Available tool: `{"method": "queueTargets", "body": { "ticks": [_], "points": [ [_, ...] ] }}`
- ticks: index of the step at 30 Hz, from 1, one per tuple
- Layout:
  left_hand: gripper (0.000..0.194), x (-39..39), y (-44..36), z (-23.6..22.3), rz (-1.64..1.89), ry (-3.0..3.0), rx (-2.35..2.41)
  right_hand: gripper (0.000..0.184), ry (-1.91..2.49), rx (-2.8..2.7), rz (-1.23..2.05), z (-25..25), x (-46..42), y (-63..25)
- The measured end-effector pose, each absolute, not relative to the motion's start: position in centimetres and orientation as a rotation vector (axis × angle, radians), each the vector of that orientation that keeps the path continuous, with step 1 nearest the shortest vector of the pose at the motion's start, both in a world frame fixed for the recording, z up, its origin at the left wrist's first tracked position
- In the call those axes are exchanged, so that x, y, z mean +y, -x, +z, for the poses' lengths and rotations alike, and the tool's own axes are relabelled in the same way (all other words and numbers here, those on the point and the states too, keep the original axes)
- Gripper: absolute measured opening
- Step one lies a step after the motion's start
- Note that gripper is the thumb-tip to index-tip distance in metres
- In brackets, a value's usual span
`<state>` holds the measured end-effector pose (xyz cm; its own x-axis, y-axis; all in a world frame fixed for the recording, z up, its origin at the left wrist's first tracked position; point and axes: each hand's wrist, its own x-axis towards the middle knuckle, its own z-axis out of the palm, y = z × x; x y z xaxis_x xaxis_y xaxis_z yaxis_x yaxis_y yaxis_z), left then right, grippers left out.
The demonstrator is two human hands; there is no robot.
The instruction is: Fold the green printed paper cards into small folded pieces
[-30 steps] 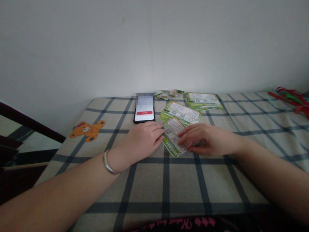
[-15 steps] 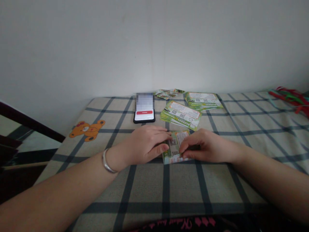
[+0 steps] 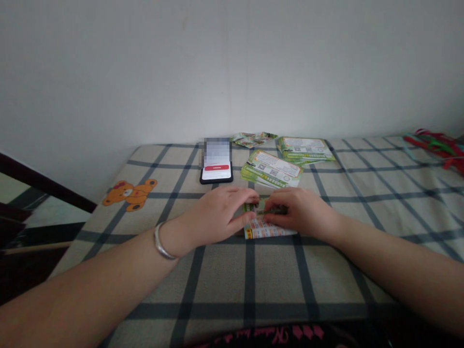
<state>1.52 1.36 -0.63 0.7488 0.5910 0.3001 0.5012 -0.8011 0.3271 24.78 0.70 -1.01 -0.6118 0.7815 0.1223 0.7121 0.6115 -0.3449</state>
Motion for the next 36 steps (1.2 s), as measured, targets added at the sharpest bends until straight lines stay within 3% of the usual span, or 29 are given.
{"method": "queueTargets", "body": {
  "ticks": [16, 36],
  "points": [
    [0.033, 1.3, -1.9, -1.3, 0.545, -2.823, 0.914, 0.015, 1.254, -2.475, 0.173, -1.4, 1.8, -24.7],
    [0.024, 1.0, -2.4, -1.5, 0.501, -2.773, 1.385, 0.017, 1.339, -2.422, 0.081, -1.4, 2.3, -24.6]
  ]
}}
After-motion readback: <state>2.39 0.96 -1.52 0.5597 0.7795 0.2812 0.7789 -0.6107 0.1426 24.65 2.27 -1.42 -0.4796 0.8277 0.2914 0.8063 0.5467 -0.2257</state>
